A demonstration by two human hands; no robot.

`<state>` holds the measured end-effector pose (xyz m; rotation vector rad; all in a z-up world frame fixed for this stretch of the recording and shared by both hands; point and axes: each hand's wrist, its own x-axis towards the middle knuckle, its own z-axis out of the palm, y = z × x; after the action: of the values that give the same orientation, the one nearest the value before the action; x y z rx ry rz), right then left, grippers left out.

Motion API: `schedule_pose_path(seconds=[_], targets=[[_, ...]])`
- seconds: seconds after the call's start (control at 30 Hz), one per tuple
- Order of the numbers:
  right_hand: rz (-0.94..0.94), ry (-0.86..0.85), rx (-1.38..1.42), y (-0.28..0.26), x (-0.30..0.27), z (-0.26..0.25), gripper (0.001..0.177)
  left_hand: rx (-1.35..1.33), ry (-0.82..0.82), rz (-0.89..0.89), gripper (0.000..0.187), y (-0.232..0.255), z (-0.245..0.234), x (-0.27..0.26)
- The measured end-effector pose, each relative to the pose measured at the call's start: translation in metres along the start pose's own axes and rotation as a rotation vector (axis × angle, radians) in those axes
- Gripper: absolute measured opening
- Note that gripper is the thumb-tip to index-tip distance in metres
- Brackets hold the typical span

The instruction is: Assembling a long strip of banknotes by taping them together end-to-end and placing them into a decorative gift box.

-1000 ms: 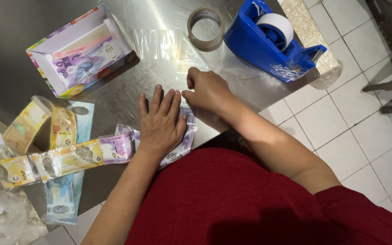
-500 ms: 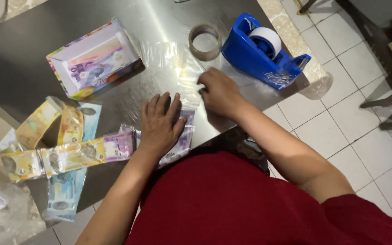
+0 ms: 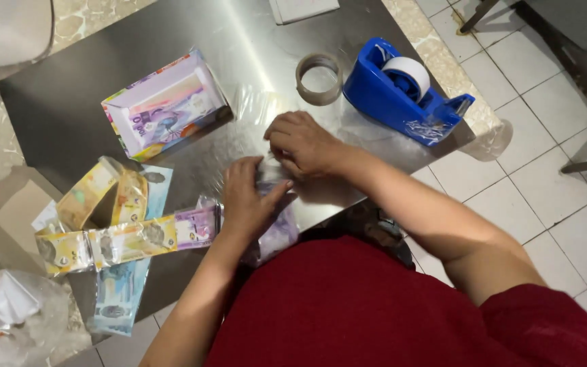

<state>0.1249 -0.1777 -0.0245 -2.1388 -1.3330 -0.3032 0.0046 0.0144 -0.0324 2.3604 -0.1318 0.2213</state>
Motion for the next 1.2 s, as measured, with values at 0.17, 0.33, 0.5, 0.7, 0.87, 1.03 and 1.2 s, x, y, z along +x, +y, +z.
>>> schedule_pose_path(seconds=[0.17,0.33,0.5,0.7,0.87,1.03,1.2], targets=[[0.040,0.031,0.179,-0.024,0.004,-0.015,0.011,0.050,-0.221,-0.258,0.026,-0.011,-0.008,0.012],[-0.015,-0.034,0.158,-0.041,0.012,-0.026,0.029,0.565,-0.063,0.168,0.015,-0.001,-0.042,0.011],[-0.047,0.152,-0.113,-0.051,0.015,-0.024,0.016,0.900,0.230,0.363,0.009,-0.014,-0.073,-0.001],[0.042,0.316,-0.174,-0.045,0.010,-0.037,0.009,0.982,0.366,0.320,0.033,-0.029,-0.142,-0.004],[0.129,0.472,-0.204,-0.051,0.014,-0.064,0.012,1.088,0.537,0.369,0.023,-0.015,-0.185,-0.007],[0.320,0.584,-0.287,-0.069,0.023,-0.077,0.009,1.033,0.537,0.374,0.057,0.012,-0.206,-0.015],[0.323,0.394,-0.297,-0.086,0.031,-0.067,0.057,1.131,0.551,0.395,0.032,0.010,-0.182,-0.022]])
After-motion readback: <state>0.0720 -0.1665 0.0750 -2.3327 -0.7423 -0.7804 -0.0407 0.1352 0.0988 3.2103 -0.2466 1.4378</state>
